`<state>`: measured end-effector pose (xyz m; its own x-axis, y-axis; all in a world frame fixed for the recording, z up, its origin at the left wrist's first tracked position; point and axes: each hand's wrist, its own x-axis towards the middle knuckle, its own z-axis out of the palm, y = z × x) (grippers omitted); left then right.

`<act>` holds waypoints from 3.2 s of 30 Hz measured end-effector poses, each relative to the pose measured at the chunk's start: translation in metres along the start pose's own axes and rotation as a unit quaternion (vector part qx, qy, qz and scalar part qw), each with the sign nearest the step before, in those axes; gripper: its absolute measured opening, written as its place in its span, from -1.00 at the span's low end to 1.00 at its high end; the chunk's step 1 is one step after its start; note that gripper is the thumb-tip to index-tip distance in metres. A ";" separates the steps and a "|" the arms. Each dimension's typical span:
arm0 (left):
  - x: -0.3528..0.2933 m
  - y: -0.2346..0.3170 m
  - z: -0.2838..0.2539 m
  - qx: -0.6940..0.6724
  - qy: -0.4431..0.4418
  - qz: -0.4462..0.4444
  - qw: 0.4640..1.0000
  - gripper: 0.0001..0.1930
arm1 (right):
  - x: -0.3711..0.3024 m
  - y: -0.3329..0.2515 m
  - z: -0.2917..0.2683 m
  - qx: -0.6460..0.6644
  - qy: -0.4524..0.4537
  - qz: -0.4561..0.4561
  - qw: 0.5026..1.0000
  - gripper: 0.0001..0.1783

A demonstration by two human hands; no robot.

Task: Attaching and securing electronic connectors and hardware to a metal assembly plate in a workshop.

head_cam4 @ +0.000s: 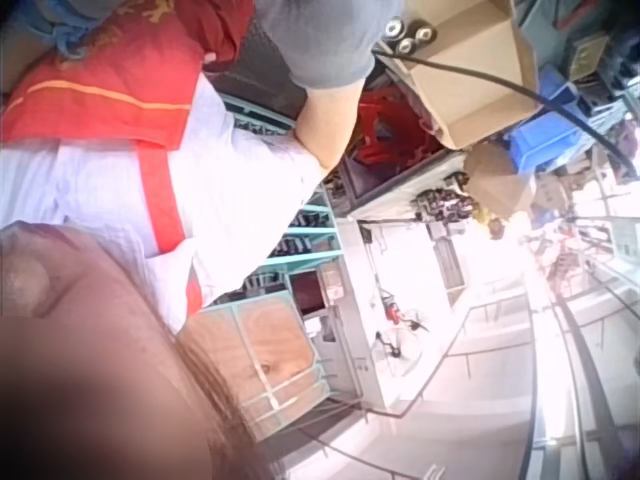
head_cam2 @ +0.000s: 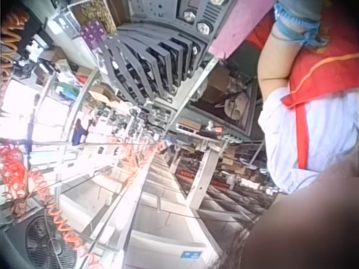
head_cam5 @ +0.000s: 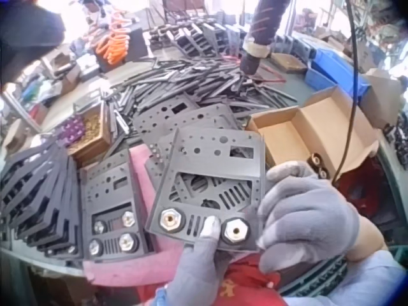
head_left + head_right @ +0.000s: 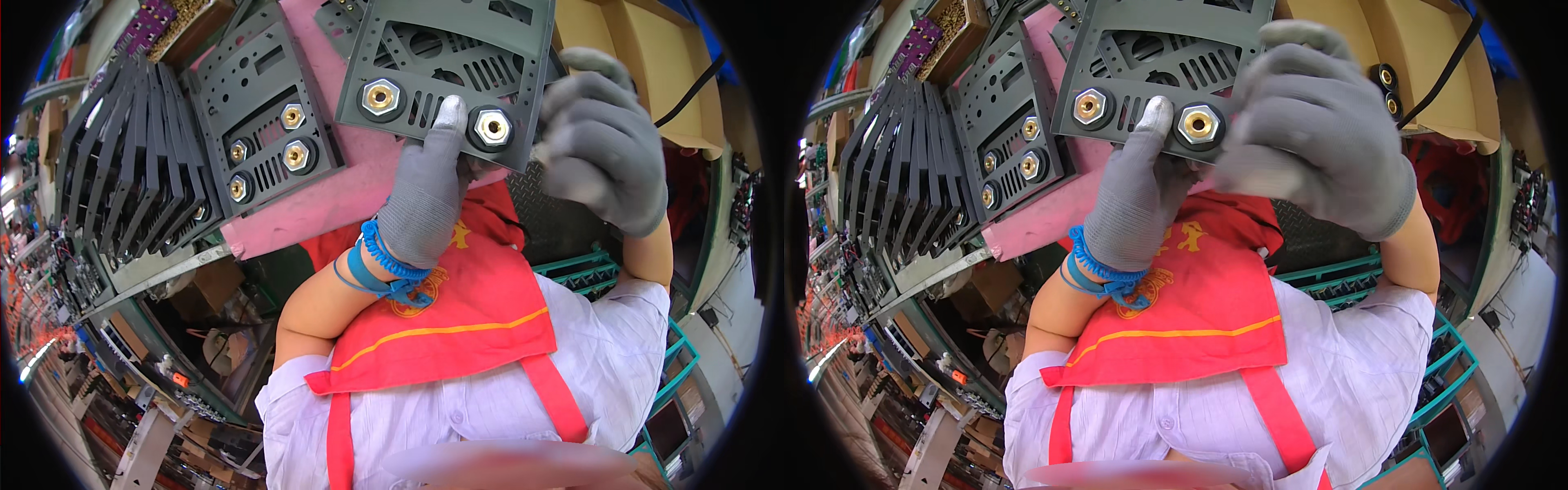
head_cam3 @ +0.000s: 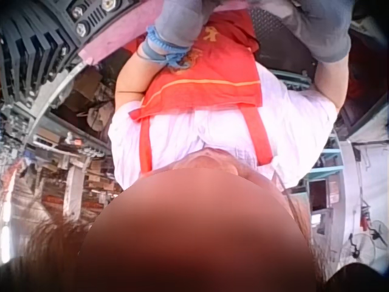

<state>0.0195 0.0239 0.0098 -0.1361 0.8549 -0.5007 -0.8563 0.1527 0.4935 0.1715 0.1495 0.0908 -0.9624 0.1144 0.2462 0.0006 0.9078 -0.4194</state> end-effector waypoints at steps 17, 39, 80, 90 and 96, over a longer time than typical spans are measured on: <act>-0.052 0.072 -0.062 0.327 0.077 0.276 0.901 -0.55 | 0.143 -0.034 0.073 0.022 0.024 -0.053 0.998 -0.26; -0.058 0.053 -0.018 0.612 -0.190 0.314 0.701 -0.82 | 0.082 0.054 0.028 -0.014 0.159 0.062 0.985 -0.74; -0.033 0.032 -0.027 0.346 -0.056 0.485 0.801 -0.59 | 0.033 -0.034 0.063 0.332 0.235 0.148 0.902 -0.51; -0.058 0.038 -0.051 0.196 -0.050 0.234 0.951 -0.55 | 0.043 -0.045 0.084 0.177 0.284 -0.007 0.942 -0.72; -0.063 0.033 -0.047 -0.025 -0.109 0.015 0.994 -0.68 | 0.040 -0.058 0.078 0.258 0.137 -0.135 0.947 -0.77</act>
<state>-0.0241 -0.0486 0.0242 -0.0558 0.9467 -0.3173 -0.8782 0.1047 0.4667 0.1119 0.0704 0.0567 -0.8016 0.0706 0.5937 -0.4365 0.6094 -0.6619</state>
